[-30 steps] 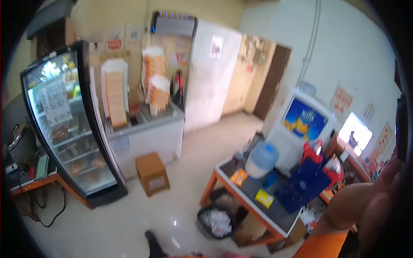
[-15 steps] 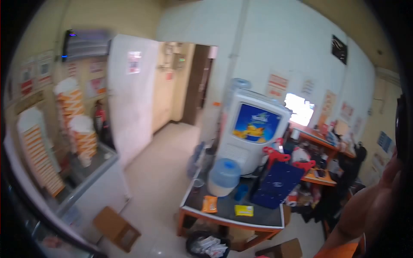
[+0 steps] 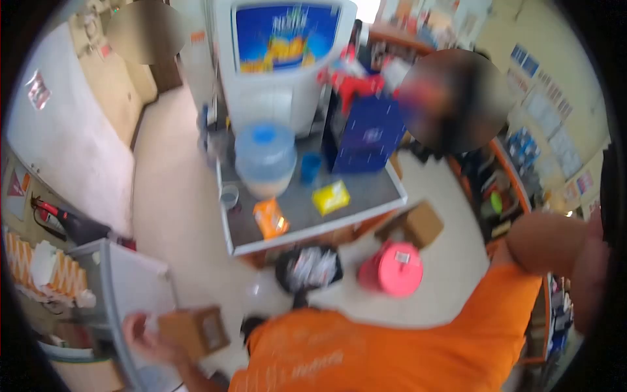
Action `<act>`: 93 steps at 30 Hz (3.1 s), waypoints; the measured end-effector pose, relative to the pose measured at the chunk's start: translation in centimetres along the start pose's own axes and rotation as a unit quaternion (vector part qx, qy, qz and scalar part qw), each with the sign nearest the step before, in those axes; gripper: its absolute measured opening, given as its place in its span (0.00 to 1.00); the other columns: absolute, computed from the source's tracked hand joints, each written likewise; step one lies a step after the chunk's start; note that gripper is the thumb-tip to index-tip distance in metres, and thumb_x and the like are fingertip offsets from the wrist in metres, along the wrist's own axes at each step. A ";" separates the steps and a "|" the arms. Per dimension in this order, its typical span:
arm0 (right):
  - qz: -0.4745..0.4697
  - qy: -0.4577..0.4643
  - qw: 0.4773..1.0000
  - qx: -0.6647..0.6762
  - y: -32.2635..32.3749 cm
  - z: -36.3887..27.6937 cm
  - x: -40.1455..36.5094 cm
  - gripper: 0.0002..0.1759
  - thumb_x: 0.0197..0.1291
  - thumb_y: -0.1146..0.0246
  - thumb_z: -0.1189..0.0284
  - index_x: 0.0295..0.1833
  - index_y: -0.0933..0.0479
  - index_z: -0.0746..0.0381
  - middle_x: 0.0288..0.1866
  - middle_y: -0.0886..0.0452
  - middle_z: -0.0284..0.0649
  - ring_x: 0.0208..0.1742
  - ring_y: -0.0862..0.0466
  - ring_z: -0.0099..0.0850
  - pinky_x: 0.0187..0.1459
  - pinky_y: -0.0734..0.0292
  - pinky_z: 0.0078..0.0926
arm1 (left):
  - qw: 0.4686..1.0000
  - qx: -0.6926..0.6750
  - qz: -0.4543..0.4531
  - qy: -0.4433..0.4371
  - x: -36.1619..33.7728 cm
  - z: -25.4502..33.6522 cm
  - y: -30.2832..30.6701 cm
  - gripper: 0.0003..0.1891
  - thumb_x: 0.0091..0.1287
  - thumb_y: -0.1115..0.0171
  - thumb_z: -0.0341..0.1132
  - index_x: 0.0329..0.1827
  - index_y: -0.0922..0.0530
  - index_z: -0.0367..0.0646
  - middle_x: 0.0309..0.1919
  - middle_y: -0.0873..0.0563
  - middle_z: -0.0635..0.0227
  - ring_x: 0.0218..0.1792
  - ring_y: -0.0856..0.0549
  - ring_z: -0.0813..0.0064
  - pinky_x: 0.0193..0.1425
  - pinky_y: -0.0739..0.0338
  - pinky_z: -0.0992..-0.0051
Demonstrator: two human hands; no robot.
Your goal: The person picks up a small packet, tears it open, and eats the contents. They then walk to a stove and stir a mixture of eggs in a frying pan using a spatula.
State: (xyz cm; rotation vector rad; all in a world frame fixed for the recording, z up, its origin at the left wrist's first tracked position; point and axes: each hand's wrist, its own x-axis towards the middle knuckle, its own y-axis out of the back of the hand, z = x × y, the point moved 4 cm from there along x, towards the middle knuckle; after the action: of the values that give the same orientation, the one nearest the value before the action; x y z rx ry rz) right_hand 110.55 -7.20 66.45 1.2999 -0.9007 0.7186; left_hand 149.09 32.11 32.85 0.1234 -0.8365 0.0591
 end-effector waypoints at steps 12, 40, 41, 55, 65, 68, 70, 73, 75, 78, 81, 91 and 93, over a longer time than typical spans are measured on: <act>-0.347 -0.446 0.807 0.170 -49.3 3.0 -26.7 0.29 0.59 0.32 0.64 0.65 0.28 0.62 0.52 0.20 0.48 0.50 0.19 0.44 0.52 0.24 0.40 | 0.947 -0.170 -0.274 -0.010 11.4 -13.6 -16.3 0.14 0.67 0.43 0.29 0.55 0.26 0.36 0.45 0.22 0.56 0.43 0.23 0.66 0.51 0.27 0.68; -0.572 -0.497 0.651 -0.048 -56.0 -3.7 -26.2 0.53 0.54 0.32 0.58 0.80 0.55 0.56 0.58 0.24 0.65 0.61 0.27 0.64 0.62 0.32 0.58 | 0.672 -0.300 -0.669 0.100 5.3 -20.7 -31.8 0.16 0.63 0.34 0.29 0.53 0.21 0.40 0.43 0.17 0.59 0.42 0.16 0.62 0.48 0.22 0.68; -0.574 -0.509 0.642 -0.005 -56.0 -3.8 -26.6 0.53 0.55 0.32 0.56 0.80 0.54 0.58 0.60 0.25 0.64 0.62 0.27 0.64 0.62 0.32 0.59 | 0.663 -0.287 -0.687 0.081 4.3 -20.2 -32.1 0.16 0.63 0.35 0.30 0.54 0.21 0.41 0.45 0.18 0.59 0.44 0.17 0.61 0.49 0.22 0.68; -0.454 -0.411 0.770 0.180 -52.7 -7.0 -26.6 0.56 0.47 0.28 0.59 0.79 0.49 0.59 0.58 0.23 0.58 0.60 0.24 0.56 0.65 0.36 0.50 | 0.604 -0.121 -0.721 -0.317 -3.3 -16.8 -34.7 0.09 0.67 0.42 0.34 0.48 0.21 0.48 0.40 0.19 0.61 0.42 0.17 0.57 0.47 0.22 0.59; -0.345 -0.464 0.813 0.068 -54.2 -8.6 -32.5 0.20 0.59 0.36 0.62 0.56 0.23 0.57 0.52 0.19 0.53 0.52 0.19 0.54 0.52 0.24 0.51 | 0.600 0.062 -0.785 -0.140 -7.9 -14.2 -36.3 0.13 0.67 0.45 0.42 0.44 0.20 0.43 0.32 0.13 0.49 0.36 0.13 0.44 0.43 0.19 0.48; -0.342 -0.522 0.771 0.132 -56.1 -8.3 -35.2 0.16 0.61 0.38 0.60 0.48 0.22 0.58 0.41 0.15 0.50 0.43 0.15 0.51 0.45 0.20 0.49 | 0.629 0.026 -0.772 -0.080 -11.1 -16.5 -36.6 0.14 0.68 0.46 0.44 0.47 0.19 0.45 0.32 0.13 0.47 0.37 0.14 0.43 0.44 0.19 0.48; -0.349 -0.513 0.782 0.066 -55.0 -8.8 -34.4 0.16 0.62 0.40 0.58 0.47 0.21 0.58 0.35 0.14 0.49 0.37 0.13 0.50 0.42 0.19 0.49 | 0.623 0.031 -0.781 -0.037 -10.8 -15.2 -35.9 0.15 0.68 0.46 0.45 0.48 0.19 0.46 0.34 0.14 0.46 0.39 0.14 0.41 0.45 0.20 0.47; -0.401 -0.527 0.746 0.076 -53.2 -9.1 -32.3 0.21 0.65 0.44 0.57 0.50 0.21 0.63 0.46 0.14 0.50 0.47 0.13 0.50 0.48 0.19 0.49 | 0.589 0.020 -0.807 -0.038 -12.7 -16.7 -35.6 0.17 0.68 0.46 0.47 0.49 0.20 0.45 0.36 0.13 0.46 0.41 0.14 0.42 0.48 0.20 0.49; -0.463 -0.519 0.717 0.056 -53.6 -9.1 -32.7 0.21 0.65 0.45 0.57 0.51 0.22 0.63 0.47 0.14 0.50 0.48 0.13 0.49 0.48 0.18 0.48 | 0.566 0.027 -0.822 -0.049 -13.8 -17.5 -35.4 0.17 0.68 0.45 0.47 0.50 0.20 0.46 0.38 0.13 0.48 0.42 0.13 0.44 0.48 0.20 0.50; -0.472 -0.499 0.726 0.025 -54.3 -9.7 -33.3 0.19 0.63 0.43 0.56 0.49 0.22 0.59 0.40 0.13 0.47 0.43 0.11 0.46 0.44 0.17 0.49 | 0.558 0.059 -0.826 -0.060 -12.8 -16.1 -35.3 0.17 0.68 0.45 0.47 0.50 0.21 0.46 0.38 0.13 0.49 0.43 0.13 0.45 0.48 0.19 0.51; -0.463 -0.498 0.733 0.017 -54.6 -10.5 -33.2 0.19 0.62 0.43 0.55 0.49 0.21 0.57 0.36 0.12 0.46 0.39 0.11 0.45 0.42 0.16 0.50 | 0.549 0.086 -0.828 -0.075 -11.8 -15.1 -35.3 0.17 0.68 0.45 0.48 0.50 0.21 0.47 0.39 0.12 0.50 0.43 0.13 0.46 0.48 0.19 0.51; -0.489 -0.460 0.737 0.076 -57.5 -10.4 -36.6 0.20 0.64 0.41 0.57 0.55 0.23 0.59 0.47 0.13 0.49 0.49 0.12 0.46 0.50 0.18 0.50 | 0.517 0.145 -0.837 -0.105 -10.4 -14.3 -34.4 0.17 0.67 0.44 0.48 0.52 0.21 0.48 0.41 0.12 0.53 0.44 0.12 0.50 0.48 0.19 0.52; -0.476 -0.500 0.721 0.062 -56.1 -11.2 -34.4 0.22 0.64 0.40 0.55 0.55 0.22 0.59 0.48 0.14 0.50 0.51 0.13 0.45 0.52 0.18 0.49 | 0.513 0.154 -0.837 -0.108 -10.2 -14.2 -34.1 0.17 0.67 0.44 0.48 0.52 0.21 0.48 0.41 0.12 0.54 0.44 0.12 0.50 0.48 0.19 0.53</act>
State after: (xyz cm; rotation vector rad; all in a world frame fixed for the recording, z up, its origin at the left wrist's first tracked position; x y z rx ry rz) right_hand 143.68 -2.93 8.67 2.0348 -0.8077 -0.8699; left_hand 156.19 0.11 12.89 1.2770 -0.6270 -1.7215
